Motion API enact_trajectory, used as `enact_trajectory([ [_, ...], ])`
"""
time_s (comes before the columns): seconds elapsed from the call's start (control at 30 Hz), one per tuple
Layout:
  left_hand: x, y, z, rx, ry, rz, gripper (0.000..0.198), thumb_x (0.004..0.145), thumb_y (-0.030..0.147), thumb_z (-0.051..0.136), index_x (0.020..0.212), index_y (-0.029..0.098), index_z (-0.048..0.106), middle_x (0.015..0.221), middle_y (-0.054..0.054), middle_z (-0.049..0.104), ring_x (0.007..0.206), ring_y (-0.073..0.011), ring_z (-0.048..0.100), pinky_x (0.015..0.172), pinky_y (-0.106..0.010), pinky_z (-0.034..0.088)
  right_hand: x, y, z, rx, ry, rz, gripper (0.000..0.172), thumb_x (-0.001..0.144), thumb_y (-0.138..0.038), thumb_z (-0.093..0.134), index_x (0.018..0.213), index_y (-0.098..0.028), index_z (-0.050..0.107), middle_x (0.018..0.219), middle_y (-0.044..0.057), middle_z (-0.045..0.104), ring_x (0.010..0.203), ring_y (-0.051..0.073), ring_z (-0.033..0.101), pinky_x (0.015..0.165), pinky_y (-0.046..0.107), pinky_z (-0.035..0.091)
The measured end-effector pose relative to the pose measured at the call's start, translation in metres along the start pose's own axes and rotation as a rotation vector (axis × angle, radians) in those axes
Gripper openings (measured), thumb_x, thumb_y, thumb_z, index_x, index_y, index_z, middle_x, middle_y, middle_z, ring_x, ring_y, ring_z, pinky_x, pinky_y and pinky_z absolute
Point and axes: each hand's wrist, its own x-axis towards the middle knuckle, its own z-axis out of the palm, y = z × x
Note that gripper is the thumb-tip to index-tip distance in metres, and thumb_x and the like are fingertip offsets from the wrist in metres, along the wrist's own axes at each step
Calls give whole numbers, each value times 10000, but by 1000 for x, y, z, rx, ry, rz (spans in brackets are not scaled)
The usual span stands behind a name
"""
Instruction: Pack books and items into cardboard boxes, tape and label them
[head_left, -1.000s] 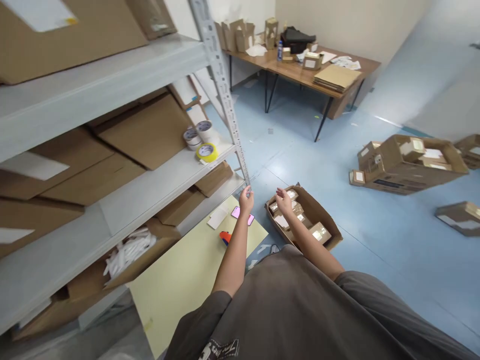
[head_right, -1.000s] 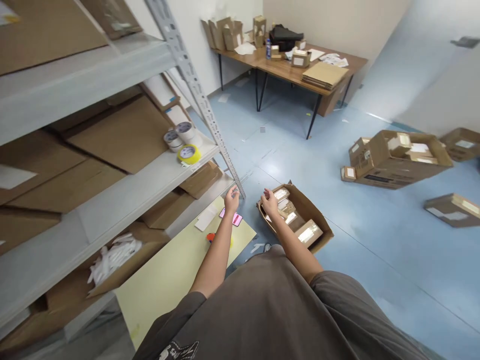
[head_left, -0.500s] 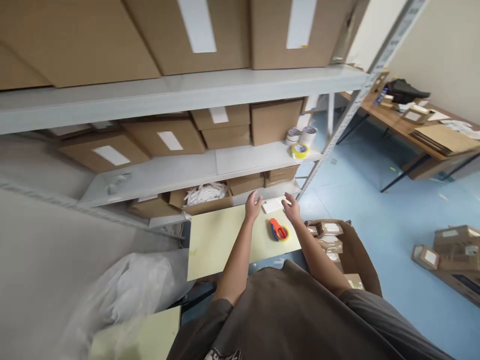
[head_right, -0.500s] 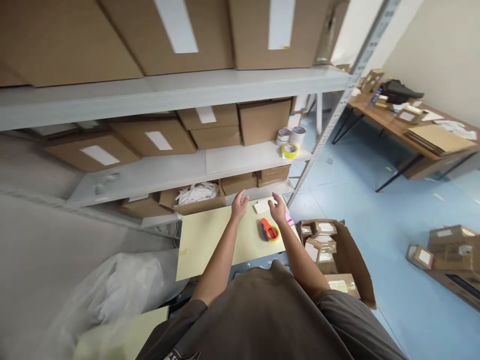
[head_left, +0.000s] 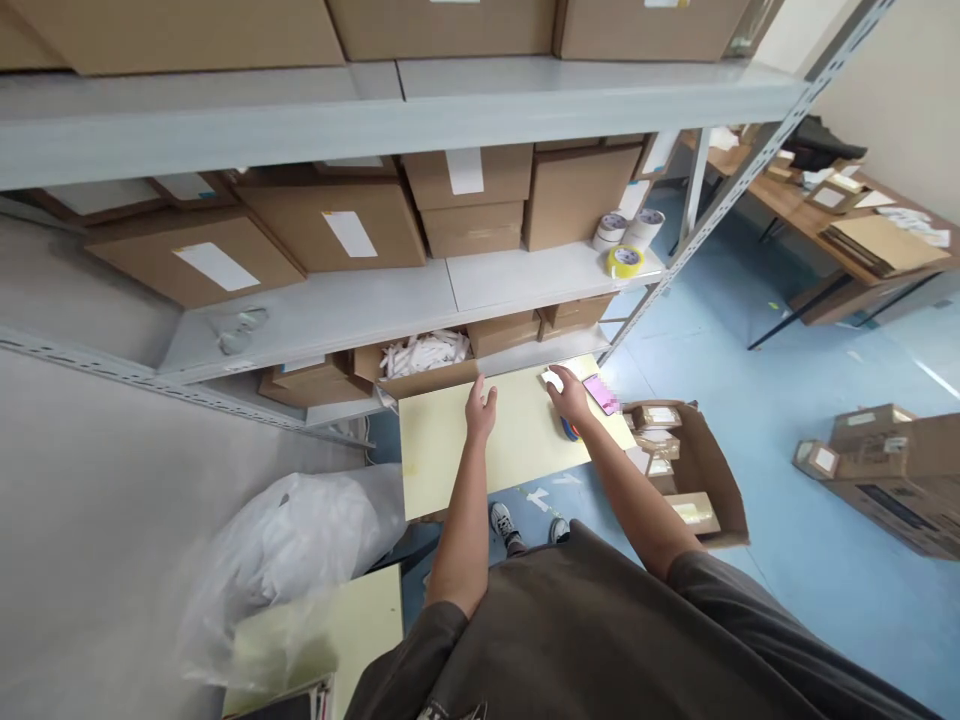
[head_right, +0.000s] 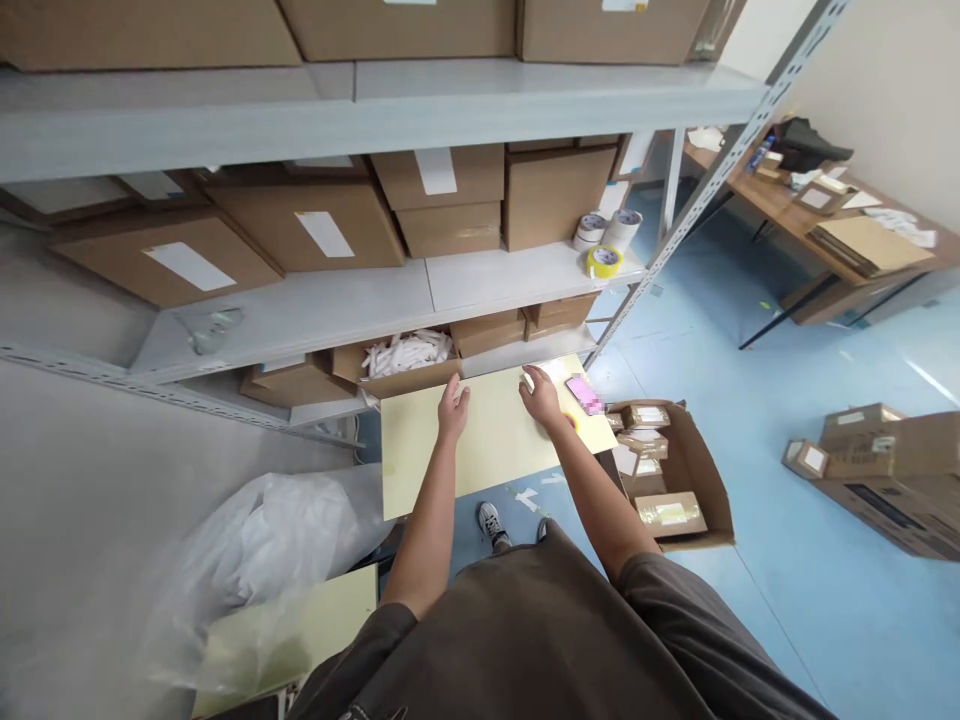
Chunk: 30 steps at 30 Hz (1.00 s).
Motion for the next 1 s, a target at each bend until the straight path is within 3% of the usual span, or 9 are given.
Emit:
enact_trajectory([
  [0.1, -15, -13, 24, 23, -80, -17, 628, 1038, 531, 650, 1592, 256, 538, 1691, -145, 495, 1583, -292, 450, 1274, -464, 412, -17, 33, -9, -45, -16, 81, 510, 957, -298, 558, 1441, -179, 671, 1514, 155, 653, 1419, 316, 579, 1235, 491, 440],
  [0.23, -47, -41, 63, 58, -218, -111, 581, 1035, 493, 658, 1552, 235, 590, 1650, -156, 543, 1535, -301, 517, 1259, -475, 441, -46, 86, -12, -71, -39, 251, 500, 945, -303, 591, 1411, -154, 694, 1466, 181, 682, 1358, 344, 627, 1184, 491, 484],
  [0.37, -85, -73, 103, 84, -285, -211, 556, 1027, 493, 665, 1518, 234, 627, 1616, -160, 579, 1490, -314, 566, 1195, -470, 515, -81, 136, -2, -86, -80, 365, 418, 955, -292, 606, 1335, -176, 733, 1408, 179, 708, 1288, 344, 666, 1120, 446, 520],
  [0.47, -109, -92, 123, 105, -277, -250, 539, 1035, 490, 643, 1504, 226, 641, 1572, -166, 619, 1454, -315, 598, 1164, -470, 541, -97, 165, 11, -121, -94, 444, 323, 995, -304, 571, 1250, -218, 750, 1379, 153, 720, 1227, 322, 686, 1066, 421, 538],
  [0.67, -145, -117, 127, 179, -242, -280, 506, 1035, 520, 613, 1461, 256, 682, 1477, -142, 695, 1356, -297, 669, 1115, -451, 571, -99, 200, 54, -139, -263, 475, 321, 963, -254, 597, 1254, -163, 695, 1293, 193, 718, 1221, 339, 653, 1077, 453, 507],
  [0.8, -155, -123, 122, 205, -226, -296, 489, 1029, 524, 618, 1410, 233, 715, 1451, -163, 709, 1269, -301, 718, 1137, -486, 552, -96, 207, 81, -177, -263, 516, 411, 906, -210, 658, 1304, -107, 646, 1337, 267, 679, 1323, 392, 581, 1164, 526, 407],
  [0.9, -151, -119, 124, 209, -241, -310, 475, 1027, 518, 626, 1387, 225, 727, 1440, -164, 718, 1223, -290, 736, 1119, -480, 564, -91, 205, 83, -172, -274, 634, 334, 938, -182, 605, 1258, -105, 657, 1276, 281, 701, 1315, 393, 593, 1157, 543, 388],
  [1.0, -138, -108, 126, 182, -242, -303, 457, 1031, 492, 624, 1390, 227, 723, 1430, -159, 724, 1239, -279, 731, 1101, -463, 577, -84, 194, 67, -178, -326, 648, 330, 959, -168, 544, 1267, -114, 651, 1215, 259, 728, 1249, 382, 643, 1127, 541, 401],
])
